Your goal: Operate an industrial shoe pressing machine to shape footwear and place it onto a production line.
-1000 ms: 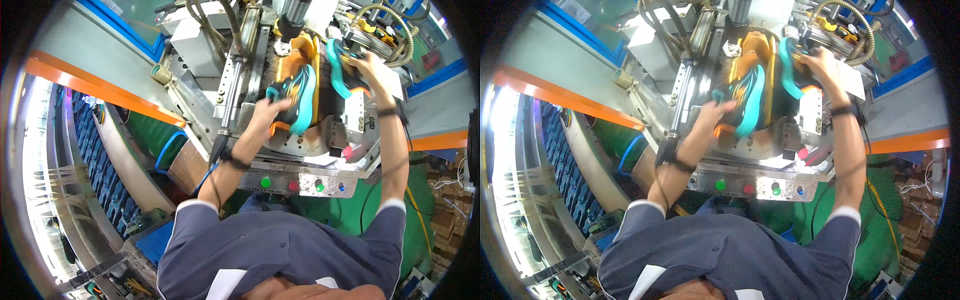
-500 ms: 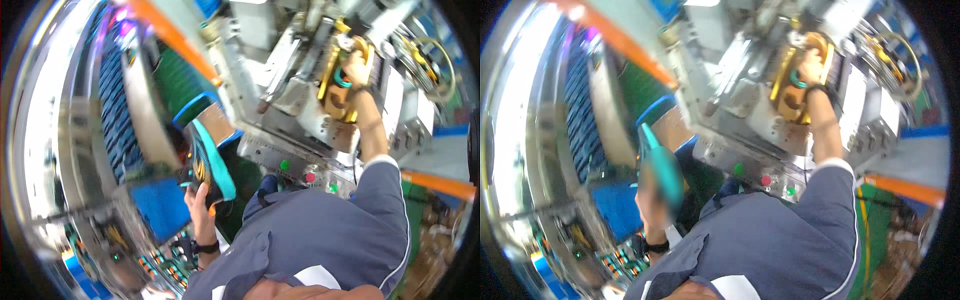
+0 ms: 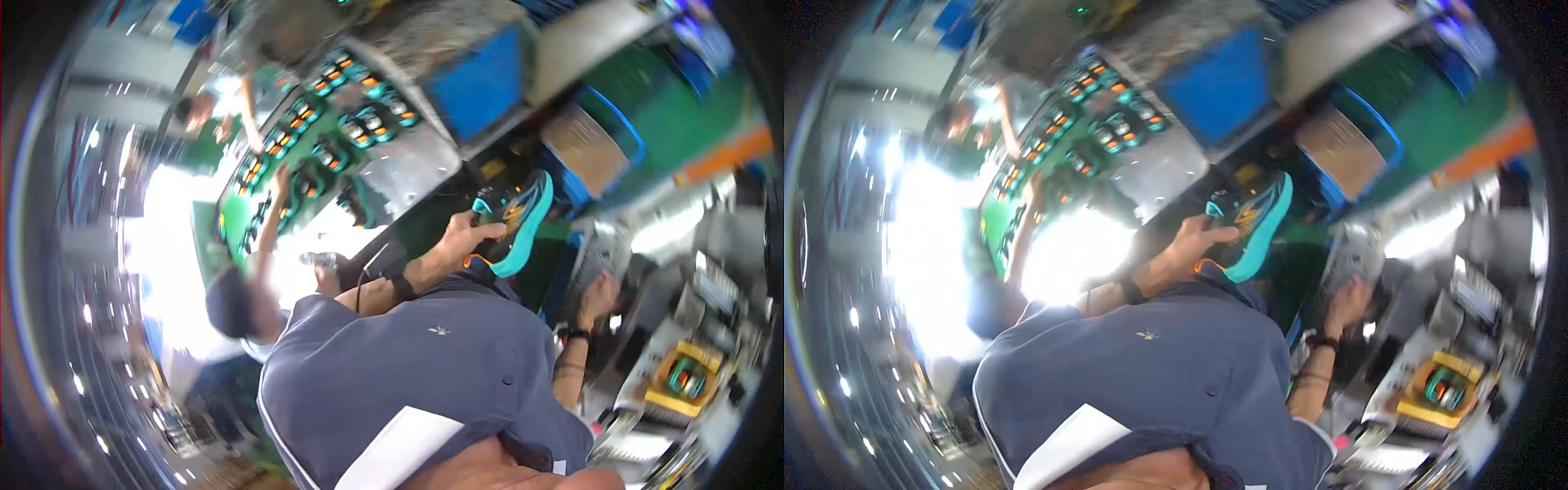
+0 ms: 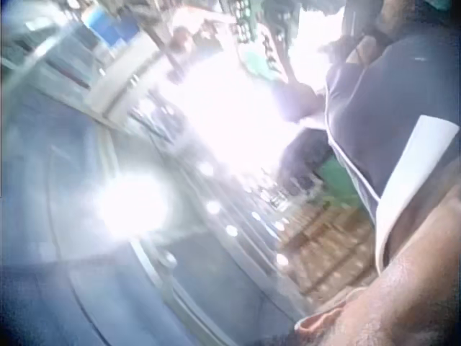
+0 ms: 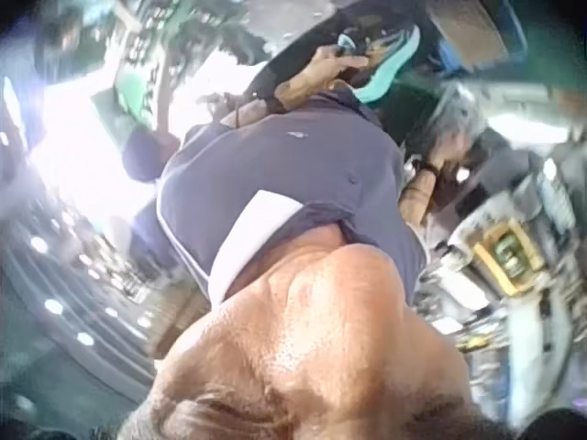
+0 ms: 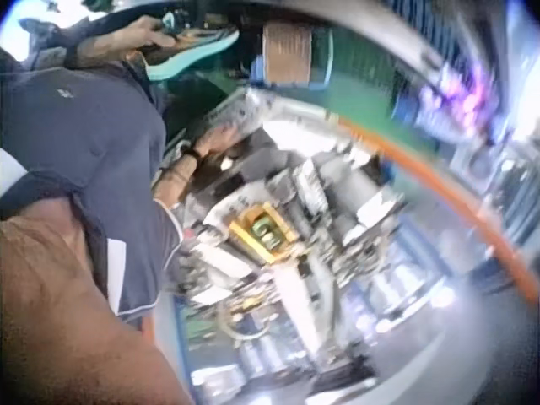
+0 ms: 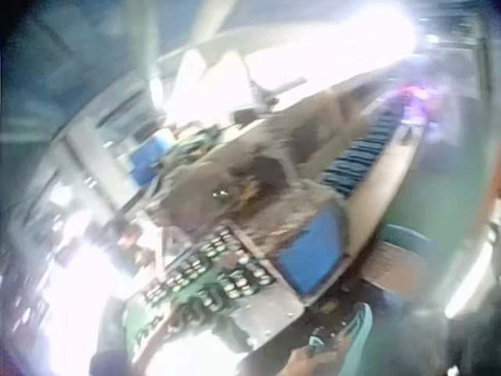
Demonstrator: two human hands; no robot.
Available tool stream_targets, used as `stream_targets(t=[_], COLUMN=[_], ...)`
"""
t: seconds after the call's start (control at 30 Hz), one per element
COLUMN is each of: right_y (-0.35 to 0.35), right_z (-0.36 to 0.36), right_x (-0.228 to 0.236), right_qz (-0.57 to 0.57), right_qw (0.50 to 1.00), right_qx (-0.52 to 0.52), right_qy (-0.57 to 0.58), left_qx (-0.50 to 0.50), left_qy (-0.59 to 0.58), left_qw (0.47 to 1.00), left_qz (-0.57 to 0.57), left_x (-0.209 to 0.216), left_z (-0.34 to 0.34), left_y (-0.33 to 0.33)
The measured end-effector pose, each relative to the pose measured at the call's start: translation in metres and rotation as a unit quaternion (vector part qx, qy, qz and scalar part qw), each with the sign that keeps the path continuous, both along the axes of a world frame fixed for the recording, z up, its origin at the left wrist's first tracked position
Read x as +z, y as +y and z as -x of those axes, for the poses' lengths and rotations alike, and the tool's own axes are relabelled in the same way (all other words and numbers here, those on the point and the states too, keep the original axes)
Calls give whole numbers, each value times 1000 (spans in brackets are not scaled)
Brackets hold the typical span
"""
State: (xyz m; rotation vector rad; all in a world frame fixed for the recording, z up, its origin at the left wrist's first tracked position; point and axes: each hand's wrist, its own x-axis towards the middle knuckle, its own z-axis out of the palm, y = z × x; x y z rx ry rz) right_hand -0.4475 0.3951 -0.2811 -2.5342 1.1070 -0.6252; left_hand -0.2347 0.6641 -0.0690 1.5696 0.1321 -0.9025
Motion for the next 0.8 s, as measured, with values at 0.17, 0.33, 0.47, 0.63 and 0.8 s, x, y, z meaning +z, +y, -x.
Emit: stream_targets(t=[0.17, 0.33, 0.47, 0.63, 0.8], right_y=[4, -12, -14, 42, 147], right_z=[0, -57, -192, -407, -619], right_x=[6, 57, 162, 339, 471], right_qz=[54, 19, 37, 91, 248], right_qw=[998, 988, 981, 914, 848], right_qx=[-28, -84, -11, 273, 418], right_qy=[29, -126, -190, -287, -211], left_qx=[135, 453, 498, 477, 349], left_qy=[-63, -54, -124, -149, -163], left_qw=[987, 889, 854, 865, 846], left_qz=[-62, 47, 84, -32, -368], left_x=[-6, -52, -106, -183, -240], left_z=[-31, -117, -223, -349, -409], left_y=[91, 188, 271, 356, 378])
